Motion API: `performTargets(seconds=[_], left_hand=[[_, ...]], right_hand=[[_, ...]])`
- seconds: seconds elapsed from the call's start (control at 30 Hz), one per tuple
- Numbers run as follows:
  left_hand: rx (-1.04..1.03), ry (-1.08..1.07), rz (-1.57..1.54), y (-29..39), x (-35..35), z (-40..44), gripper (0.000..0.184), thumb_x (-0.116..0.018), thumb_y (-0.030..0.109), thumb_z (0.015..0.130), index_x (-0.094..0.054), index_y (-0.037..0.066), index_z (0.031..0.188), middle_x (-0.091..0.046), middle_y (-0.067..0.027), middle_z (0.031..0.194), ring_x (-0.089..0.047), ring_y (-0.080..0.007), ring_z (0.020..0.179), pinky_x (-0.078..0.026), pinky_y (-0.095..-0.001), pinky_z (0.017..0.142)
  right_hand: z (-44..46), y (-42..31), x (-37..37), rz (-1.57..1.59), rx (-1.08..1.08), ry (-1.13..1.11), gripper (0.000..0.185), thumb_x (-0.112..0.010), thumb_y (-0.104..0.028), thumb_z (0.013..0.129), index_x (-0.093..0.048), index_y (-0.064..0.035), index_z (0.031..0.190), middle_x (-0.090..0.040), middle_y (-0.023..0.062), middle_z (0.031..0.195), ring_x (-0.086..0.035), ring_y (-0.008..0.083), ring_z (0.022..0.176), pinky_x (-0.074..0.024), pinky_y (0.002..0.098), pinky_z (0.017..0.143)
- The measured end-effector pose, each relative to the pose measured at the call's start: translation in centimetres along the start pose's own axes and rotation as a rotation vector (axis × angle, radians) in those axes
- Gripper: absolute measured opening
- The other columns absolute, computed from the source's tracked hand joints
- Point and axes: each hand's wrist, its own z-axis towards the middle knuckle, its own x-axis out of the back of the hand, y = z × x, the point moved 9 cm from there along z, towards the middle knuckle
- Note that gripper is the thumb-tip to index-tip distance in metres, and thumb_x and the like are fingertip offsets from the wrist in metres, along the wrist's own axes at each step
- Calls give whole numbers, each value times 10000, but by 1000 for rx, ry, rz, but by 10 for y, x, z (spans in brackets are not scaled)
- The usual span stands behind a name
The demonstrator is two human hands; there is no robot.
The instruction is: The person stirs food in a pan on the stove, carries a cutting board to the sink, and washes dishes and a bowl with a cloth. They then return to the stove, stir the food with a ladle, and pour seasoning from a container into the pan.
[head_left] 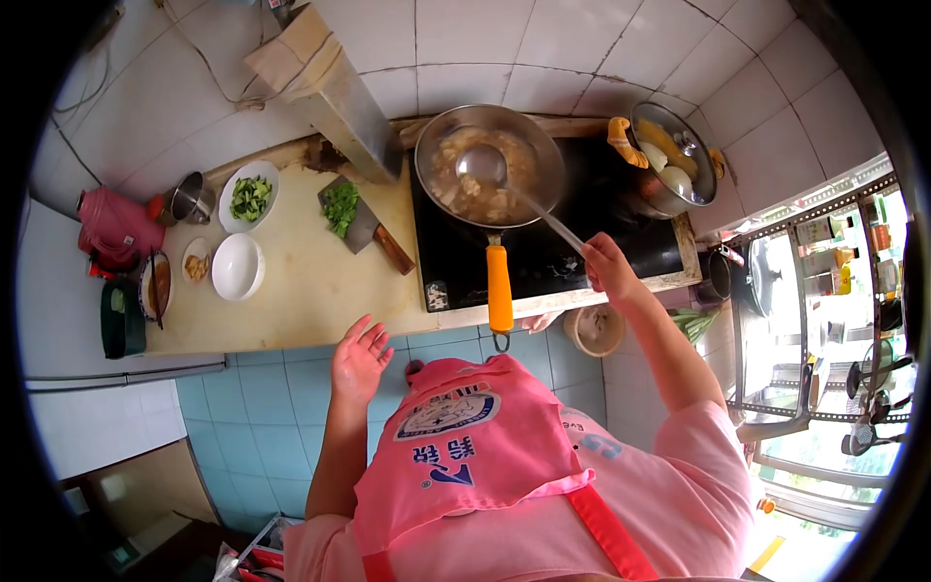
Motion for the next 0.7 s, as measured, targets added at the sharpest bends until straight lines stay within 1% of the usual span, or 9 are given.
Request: performTargets(seconds=[0.07,0.1,0.17,0.2,0.27,0.43,0.5,0.53,0.7], left_hand=[[0,-9,0,1,0,1,511,-480,373,899,-470,120,1342,-572,-62,1186,-546,-183,1064,-430,-370,913],[0,-10,2,1,0,1,507,-478,372,900,-471,121,1341,-574,-62,1184,-546,-184,1064,-432,-371,911],[1,-9,3,0,0,2,504,-477,371,901,-473,121,1339,-575,-63,1182,-546,-184,1063,-434,-373,908],[4,0,4,0,1,3,502,-476,370,902,-474,121,1338,-575,-63,1182,-547,-185,1063,-436,-374,905],[7,10,4,-2,3,4,500,-475,369,903,-475,120,1336,-575,-64,1182,-547,-186,1063,-438,-375,902],[13,-2,9,-4,-2,3,495,-475,364,902,-475,121,1333,-574,-65,1183,-547,-186,1061,-437,-377,904],[7,4,9,-1,-1,2,494,-474,363,902,-475,123,1334,-573,-65,1185,-547,-186,1061,-436,-377,906],[3,9,9,0,0,2,493,-474,362,902,-474,124,1334,-572,-64,1186,-546,-186,1062,-434,-378,909],[0,28,-8,1,9,0,494,-478,362,900,-476,124,1333,-569,-63,1189,-545,-185,1064,-432,-377,912]], right_hand=[[14,-15,14,-424,370,134,139,-518,-180,961,-440,-65,955,-492,41,636,-447,159,478,-362,305,451],[12,-20,10,-423,371,132,139,-518,-180,961,-440,-65,955,-492,41,636,-447,159,478,-362,305,451],[-13,-60,-7,-753,648,275,139,-530,-144,945,-434,-50,979,-574,149,692,-573,328,581,-451,394,552],[-15,-65,-13,-754,647,274,139,-530,-144,945,-434,-50,979,-574,149,692,-573,328,581,-451,394,552],[-15,-75,-29,-835,679,265,150,-544,-136,929,-427,-53,973,-588,222,739,-580,443,700,-459,472,604],[-1,-78,-51,-930,757,256,182,-559,-148,921,-410,-46,942,-602,230,751,-585,447,736,-446,490,599],[1,-76,-51,-874,670,196,168,-560,-145,923,-431,-38,939,-598,221,741,-590,433,719,-456,465,605],[-6,-82,-49,-874,672,193,168,-560,-145,923,-431,-38,939,-598,221,741,-590,433,719,-456,465,605],[-44,-87,-30,-745,558,177,155,-564,-146,925,-475,-21,946,-586,204,723,-601,390,700,-469,399,628]])
